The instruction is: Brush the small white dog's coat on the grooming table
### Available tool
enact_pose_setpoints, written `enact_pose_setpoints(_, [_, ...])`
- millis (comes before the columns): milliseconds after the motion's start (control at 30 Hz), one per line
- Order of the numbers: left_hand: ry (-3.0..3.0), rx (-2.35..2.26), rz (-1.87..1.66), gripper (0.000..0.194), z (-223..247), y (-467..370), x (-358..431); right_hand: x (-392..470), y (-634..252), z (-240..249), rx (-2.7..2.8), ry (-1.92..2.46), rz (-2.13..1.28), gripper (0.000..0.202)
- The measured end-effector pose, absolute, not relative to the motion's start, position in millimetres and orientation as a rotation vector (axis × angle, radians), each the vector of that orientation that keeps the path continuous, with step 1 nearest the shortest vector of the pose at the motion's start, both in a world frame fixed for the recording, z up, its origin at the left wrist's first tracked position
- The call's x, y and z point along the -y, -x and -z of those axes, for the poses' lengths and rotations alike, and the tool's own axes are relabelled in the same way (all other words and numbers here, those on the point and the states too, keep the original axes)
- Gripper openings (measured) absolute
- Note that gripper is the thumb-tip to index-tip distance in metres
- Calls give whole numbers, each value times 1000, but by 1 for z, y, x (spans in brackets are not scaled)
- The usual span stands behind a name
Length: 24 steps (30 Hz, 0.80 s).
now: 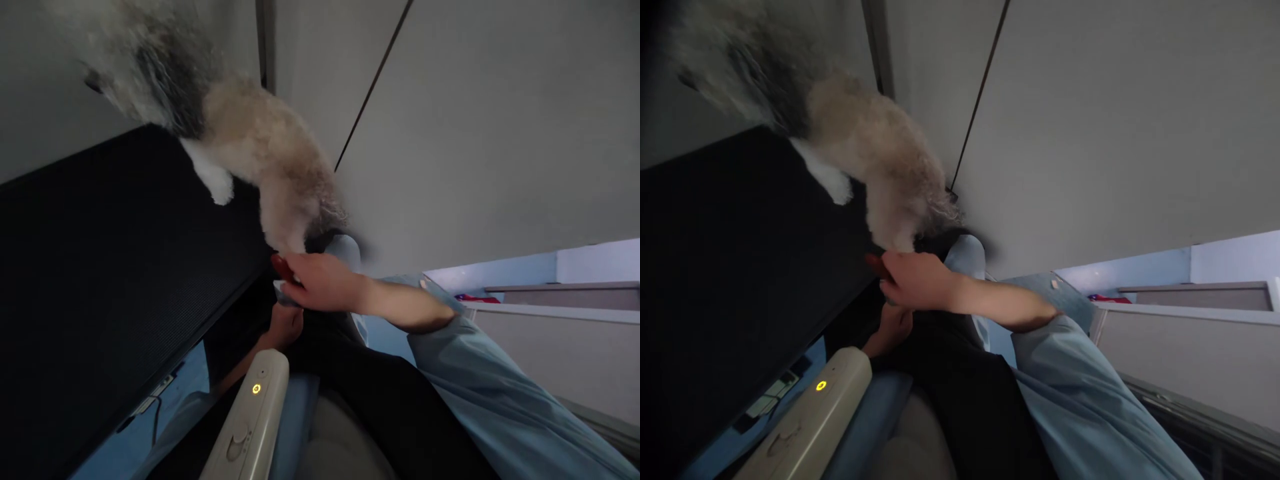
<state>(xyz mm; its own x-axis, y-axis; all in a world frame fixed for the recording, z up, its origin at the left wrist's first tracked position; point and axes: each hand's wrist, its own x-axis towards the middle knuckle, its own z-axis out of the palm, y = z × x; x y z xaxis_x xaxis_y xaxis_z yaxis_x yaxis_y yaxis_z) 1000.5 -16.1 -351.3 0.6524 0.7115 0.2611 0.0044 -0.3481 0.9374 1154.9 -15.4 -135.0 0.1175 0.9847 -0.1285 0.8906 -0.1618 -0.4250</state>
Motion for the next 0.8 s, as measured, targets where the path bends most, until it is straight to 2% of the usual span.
enact_pose_setpoints(133, [-1882,-576,-853,27,345,-999,15,22,-1164,142,1619,2124,-299,16])
enact_pose_setpoints(267, [-1758,-623,-848,35,333,-995,17,25,-1178,157,1655,1935,-480,18])
enact_pose_setpoints(367, [-1553,-715,-985,36,328,-995,24,26,-1186,174,1354,1883,-316,17])
enact_pose_setpoints(467, [-1408,-693,-1115,31,326,-997,28,25,-1188,192,1453,1668,-501,20])
enact_pose_setpoints(533, [-1293,-646,-1161,39,323,-998,25,23,-1187,202,1427,1599,-534,21])
enact_pose_setpoints(633, [-1049,-527,-1046,53,313,-991,12,20,-1183,211,1222,1556,-331,21])
enact_pose_setpoints(800, [-764,-447,-728,65,294,-968,-9,17,-1174,219,1412,1398,-515,25])
